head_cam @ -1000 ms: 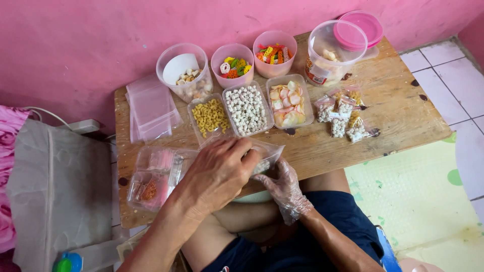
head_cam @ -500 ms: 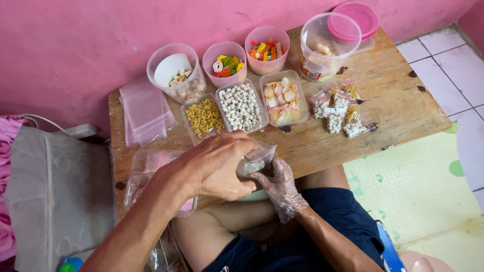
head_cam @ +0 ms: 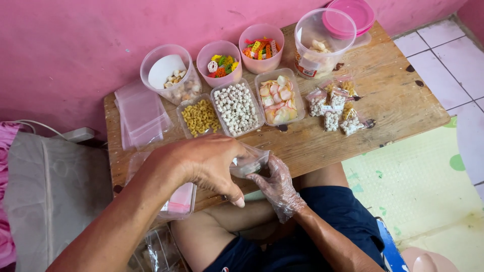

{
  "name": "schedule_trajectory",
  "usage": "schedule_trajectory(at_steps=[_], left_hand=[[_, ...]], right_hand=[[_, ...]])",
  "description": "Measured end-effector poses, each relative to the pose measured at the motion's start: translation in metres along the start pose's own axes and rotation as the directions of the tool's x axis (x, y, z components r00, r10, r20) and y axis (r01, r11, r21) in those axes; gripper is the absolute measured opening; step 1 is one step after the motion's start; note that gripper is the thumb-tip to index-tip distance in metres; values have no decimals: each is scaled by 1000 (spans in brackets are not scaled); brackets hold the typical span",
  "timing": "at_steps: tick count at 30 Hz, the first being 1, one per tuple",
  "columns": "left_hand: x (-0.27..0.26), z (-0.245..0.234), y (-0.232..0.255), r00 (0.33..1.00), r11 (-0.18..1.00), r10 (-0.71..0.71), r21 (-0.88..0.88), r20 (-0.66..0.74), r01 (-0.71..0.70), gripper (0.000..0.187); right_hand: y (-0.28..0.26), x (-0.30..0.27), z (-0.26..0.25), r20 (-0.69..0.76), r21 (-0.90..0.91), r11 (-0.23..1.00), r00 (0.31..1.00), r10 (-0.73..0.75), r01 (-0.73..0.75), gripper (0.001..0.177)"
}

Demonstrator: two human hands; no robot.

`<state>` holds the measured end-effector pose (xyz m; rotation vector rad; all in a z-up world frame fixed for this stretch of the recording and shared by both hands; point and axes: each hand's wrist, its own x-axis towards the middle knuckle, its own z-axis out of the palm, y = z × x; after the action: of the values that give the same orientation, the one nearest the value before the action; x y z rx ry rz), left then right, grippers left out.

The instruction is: A person is manually filling small plastic bags with different types of snacks from several containers on a low table.

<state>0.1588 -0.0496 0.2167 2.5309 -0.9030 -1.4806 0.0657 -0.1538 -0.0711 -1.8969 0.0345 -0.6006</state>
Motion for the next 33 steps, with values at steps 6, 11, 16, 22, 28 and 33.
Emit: schedule_trajectory(at_steps=[6,11,16,22,28,33], left_hand=[[18,10,-7,999,998,25,63,-23,-23,70],[21,14,-5,998,996,33,84,-47,-29,62],[33,29,-16,996,983,76,172,-53,-66,65],[30,24,-3,994,980,92,181,-56,-80,67],[24,23,0,995,988,99,117,-19,-96,77],[38,38,-20,969,963,201,211,-145,-168,75]], right_hand=[[-9,5,-2,-10,-29,999,1000,-21,21,49],[-11,6,-7,12,0,1000,1000,-8,8,42],[8,0,-2,0,-52,997,999,-54,54,44],[-6,6,-5,-13,-52,995,996,-84,84,44],[-4,6,-6,-14,-15,995,995,-101,100,41],[-15,9,-25,207,99,995,978,-7,-14,34]])
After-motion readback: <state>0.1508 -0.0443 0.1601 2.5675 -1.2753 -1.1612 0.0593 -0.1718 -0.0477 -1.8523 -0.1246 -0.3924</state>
